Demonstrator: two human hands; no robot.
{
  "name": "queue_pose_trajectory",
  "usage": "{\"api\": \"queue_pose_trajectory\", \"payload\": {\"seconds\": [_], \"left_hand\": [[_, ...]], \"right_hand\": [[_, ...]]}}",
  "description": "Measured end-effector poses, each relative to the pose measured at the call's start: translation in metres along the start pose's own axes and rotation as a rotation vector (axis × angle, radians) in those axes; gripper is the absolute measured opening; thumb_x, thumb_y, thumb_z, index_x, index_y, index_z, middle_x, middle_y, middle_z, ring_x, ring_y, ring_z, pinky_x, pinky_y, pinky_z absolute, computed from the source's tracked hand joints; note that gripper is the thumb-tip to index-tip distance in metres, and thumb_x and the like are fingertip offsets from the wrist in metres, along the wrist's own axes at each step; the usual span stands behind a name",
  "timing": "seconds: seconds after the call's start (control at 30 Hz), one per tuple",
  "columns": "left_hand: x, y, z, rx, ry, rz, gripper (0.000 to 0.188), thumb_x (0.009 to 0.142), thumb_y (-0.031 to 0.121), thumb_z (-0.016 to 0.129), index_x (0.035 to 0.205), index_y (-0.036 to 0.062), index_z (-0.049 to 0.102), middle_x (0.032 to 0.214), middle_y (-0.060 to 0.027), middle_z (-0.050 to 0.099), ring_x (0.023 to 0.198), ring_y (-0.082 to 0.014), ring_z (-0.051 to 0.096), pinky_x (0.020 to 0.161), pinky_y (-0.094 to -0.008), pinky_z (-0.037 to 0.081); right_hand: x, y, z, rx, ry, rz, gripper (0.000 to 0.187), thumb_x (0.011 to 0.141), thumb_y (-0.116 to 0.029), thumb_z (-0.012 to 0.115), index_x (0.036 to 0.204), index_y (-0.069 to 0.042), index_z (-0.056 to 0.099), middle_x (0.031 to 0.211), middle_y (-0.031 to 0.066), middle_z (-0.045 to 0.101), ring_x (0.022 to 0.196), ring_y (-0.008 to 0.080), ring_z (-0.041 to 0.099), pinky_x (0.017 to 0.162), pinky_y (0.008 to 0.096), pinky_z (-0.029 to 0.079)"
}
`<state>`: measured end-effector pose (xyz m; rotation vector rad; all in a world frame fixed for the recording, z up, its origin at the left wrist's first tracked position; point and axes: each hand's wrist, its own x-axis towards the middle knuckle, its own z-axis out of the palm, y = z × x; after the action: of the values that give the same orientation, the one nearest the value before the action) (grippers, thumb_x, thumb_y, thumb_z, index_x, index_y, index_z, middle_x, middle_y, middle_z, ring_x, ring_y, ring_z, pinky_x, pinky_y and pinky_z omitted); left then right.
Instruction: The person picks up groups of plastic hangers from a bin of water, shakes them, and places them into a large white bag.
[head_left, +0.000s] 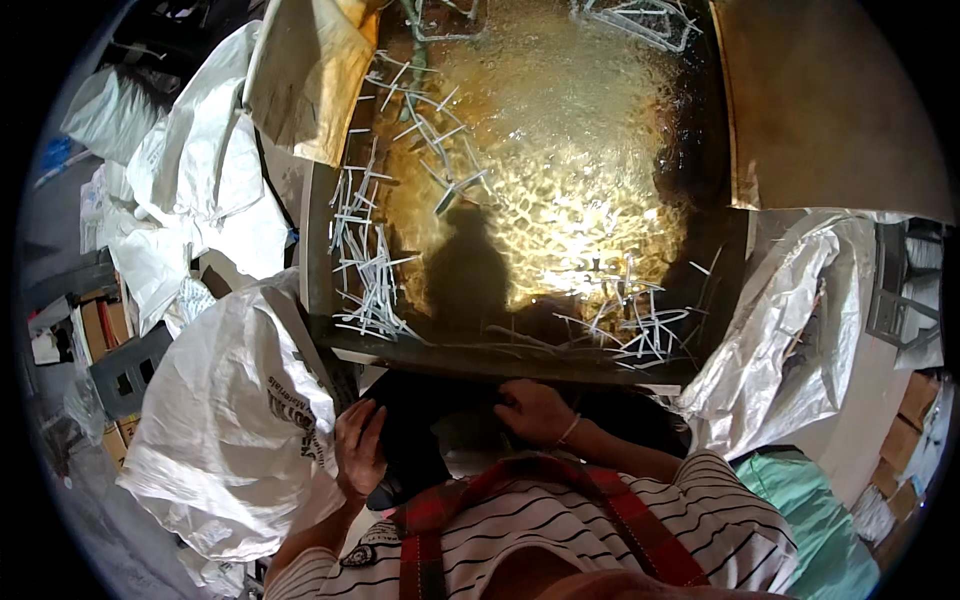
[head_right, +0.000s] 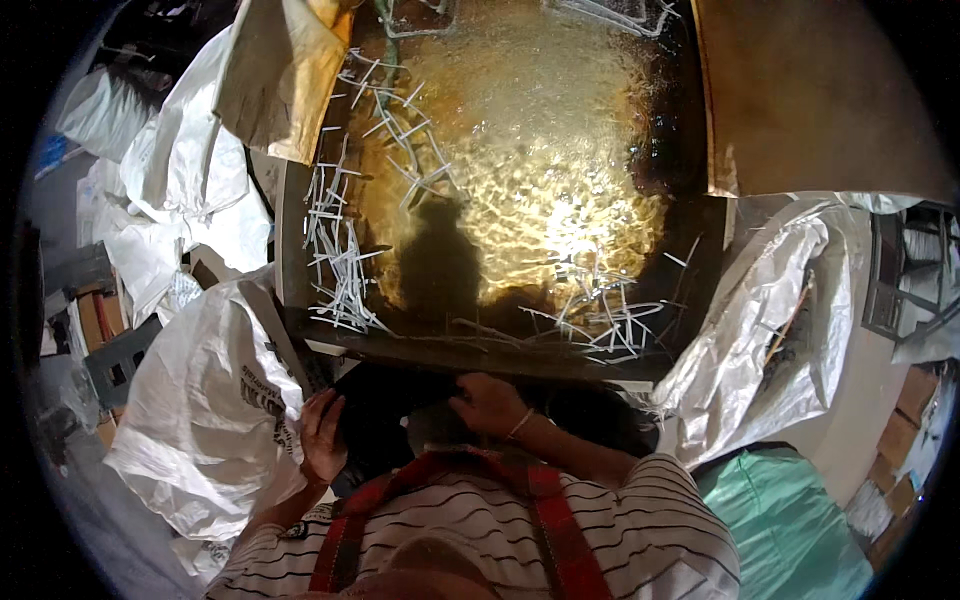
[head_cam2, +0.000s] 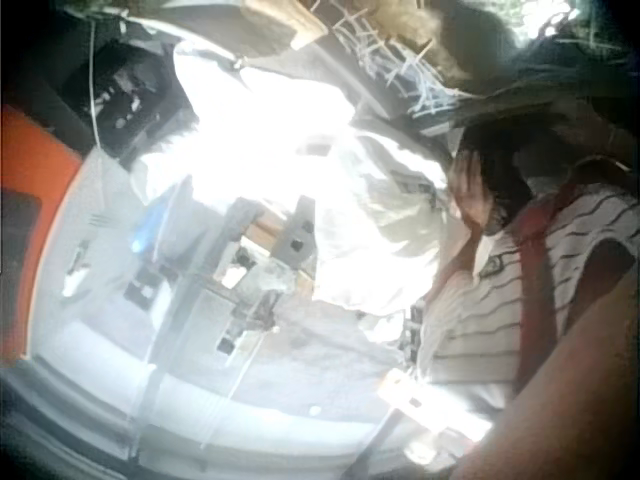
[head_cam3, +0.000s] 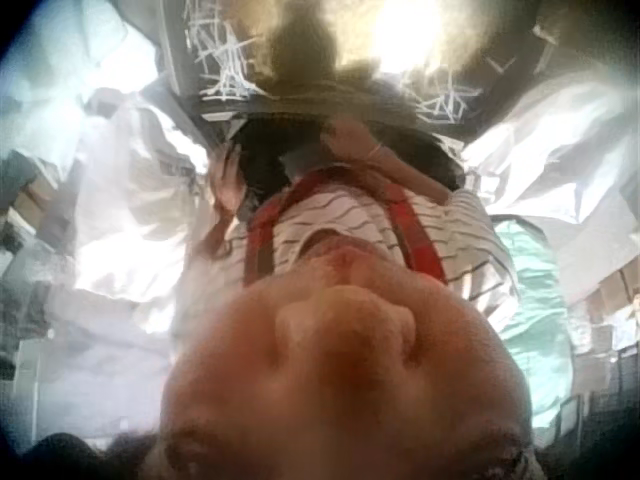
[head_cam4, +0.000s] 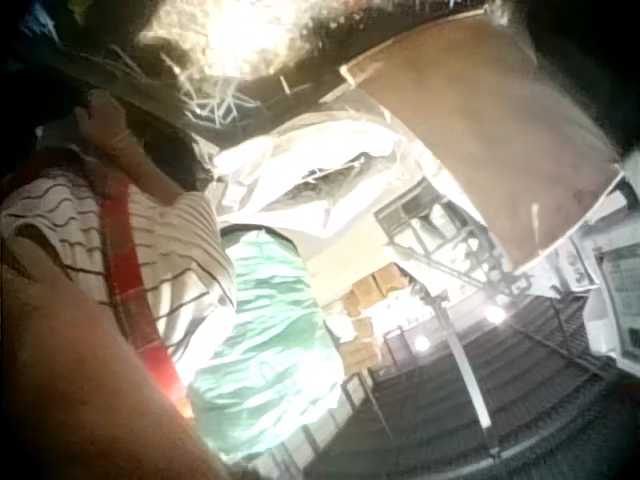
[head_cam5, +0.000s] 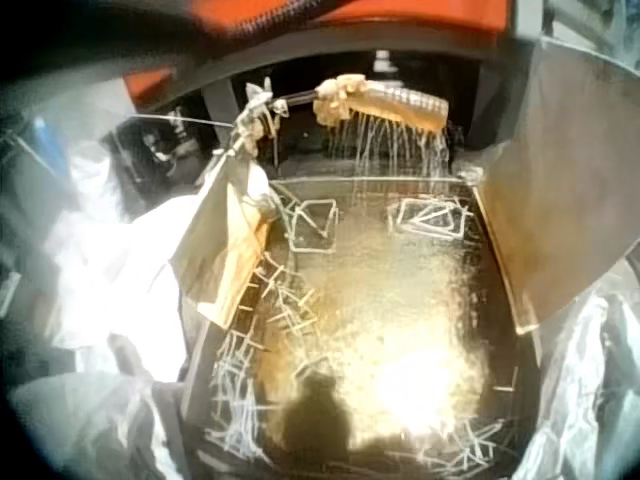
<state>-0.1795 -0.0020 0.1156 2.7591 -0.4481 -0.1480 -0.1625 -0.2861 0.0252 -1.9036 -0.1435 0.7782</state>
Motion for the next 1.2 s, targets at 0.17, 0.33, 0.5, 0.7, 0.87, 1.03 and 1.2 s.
{"api": "queue_pose_trajectory", "payload": {"seconds": [0.17, 0.33, 0.5, 0.7, 0.87, 1.03, 1.2], "left_hand": [[0.026, -0.003, 0.003, -0.099, -0.149, -0.024, 0.04, 0.067, -0.006, 0.052, 0.106, 0.004, 0.057, 0.113, -0.0141, 0.051, 0.104, -0.0328, 0.049, 0.086, -0.0425, 0.042], [0.02, 0.017, 0.004, -0.123, -0.374, 0.2, 0.035, 0.071, 0.001, 0.052, 0.105, 0.0035, 0.056, 0.114, -0.0138, 0.05, 0.104, -0.0326, 0.049, 0.088, -0.0417, 0.04], [0.003, 0.116, -0.016, -0.292, -0.534, 0.178, 0.035, 0.074, 0.003, 0.051, 0.109, 0.0043, 0.053, 0.122, -0.017, 0.044, 0.11, -0.0341, 0.044, 0.093, -0.0397, 0.036], [0.047, 0.203, -0.096, -0.343, -0.395, 0.085, 0.034, 0.074, 0.01, 0.056, 0.106, 0.0017, 0.054, 0.123, -0.0203, 0.044, 0.115, -0.0343, 0.041, 0.099, -0.0375, 0.033], [0.074, 0.17, -0.149, -0.256, -0.247, 0.147, 0.041, 0.071, 0.01, 0.061, 0.109, 0.0014, 0.051, 0.118, -0.0207, 0.046, 0.112, -0.037, 0.042, 0.096, -0.0405, 0.035], [0.09, 0.138, -0.202, -0.163, -0.403, -0.005, 0.041, 0.071, 0.012, 0.061, 0.11, 0.0023, 0.05, 0.111, -0.02, 0.049, 0.108, -0.0351, 0.046, 0.09, -0.0376, 0.039], [0.101, 0.068, -0.209, -0.127, -0.284, 0.198, 0.026, 0.068, 0.014, 0.062, 0.09, 0.0014, 0.059, 0.091, -0.0193, 0.057, 0.089, -0.0354, 0.055, 0.079, -0.0389, 0.044]], "right_hand": [[0.009, -0.011, 0.003, 0.115, 0.011, -0.104, 0.033, 0.077, -0.023, 0.061, 0.099, 0.0, 0.056, 0.082, 0.0169, 0.06, 0.069, 0.029, 0.06, 0.063, 0.0369, 0.048], [-0.042, -0.026, 0.033, 0.34, 0.202, 0.131, 0.03, 0.081, -0.024, 0.06, 0.1, 0.0, 0.057, 0.079, 0.0121, 0.063, 0.07, 0.0196, 0.062, 0.059, 0.0333, 0.051], [-0.158, -0.098, -0.01, 0.659, 0.072, 0.353, 0.023, 0.082, -0.018, 0.059, 0.1, -0.003, 0.058, 0.081, 0.0084, 0.063, 0.065, 0.0148, 0.061, 0.054, 0.0296, 0.051], [-0.31, -0.003, -0.063, 0.687, 0.671, 0.964, 0.012, 0.082, -0.017, 0.053, 0.08, -0.006, 0.059, 0.067, 0.0052, 0.057, 0.059, 0.0173, 0.059, 0.046, 0.0336, 0.047], [-0.484, 0.025, -0.062, 1.218, 1.027, 1.032, 0.009, 0.082, -0.013, 0.048, 0.088, -0.008, 0.052, 0.064, 0.0077, 0.051, 0.053, 0.0218, 0.055, 0.043, 0.0392, 0.044], [-0.525, -0.084, -0.001, 1.055, 1.319, 1.009, 0.007, 0.077, -0.009, 0.05, 0.082, -0.004, 0.05, 0.065, 0.0091, 0.052, 0.055, 0.0215, 0.054, 0.045, 0.0354, 0.045], [-0.536, -0.091, 0.161, 0.64, 0.806, 1.04, 0.014, 0.08, -0.017, 0.052, 0.078, -0.003, 0.054, 0.074, 0.0106, 0.06, 0.066, 0.0256, 0.06, 0.056, 0.04, 0.051]]}}
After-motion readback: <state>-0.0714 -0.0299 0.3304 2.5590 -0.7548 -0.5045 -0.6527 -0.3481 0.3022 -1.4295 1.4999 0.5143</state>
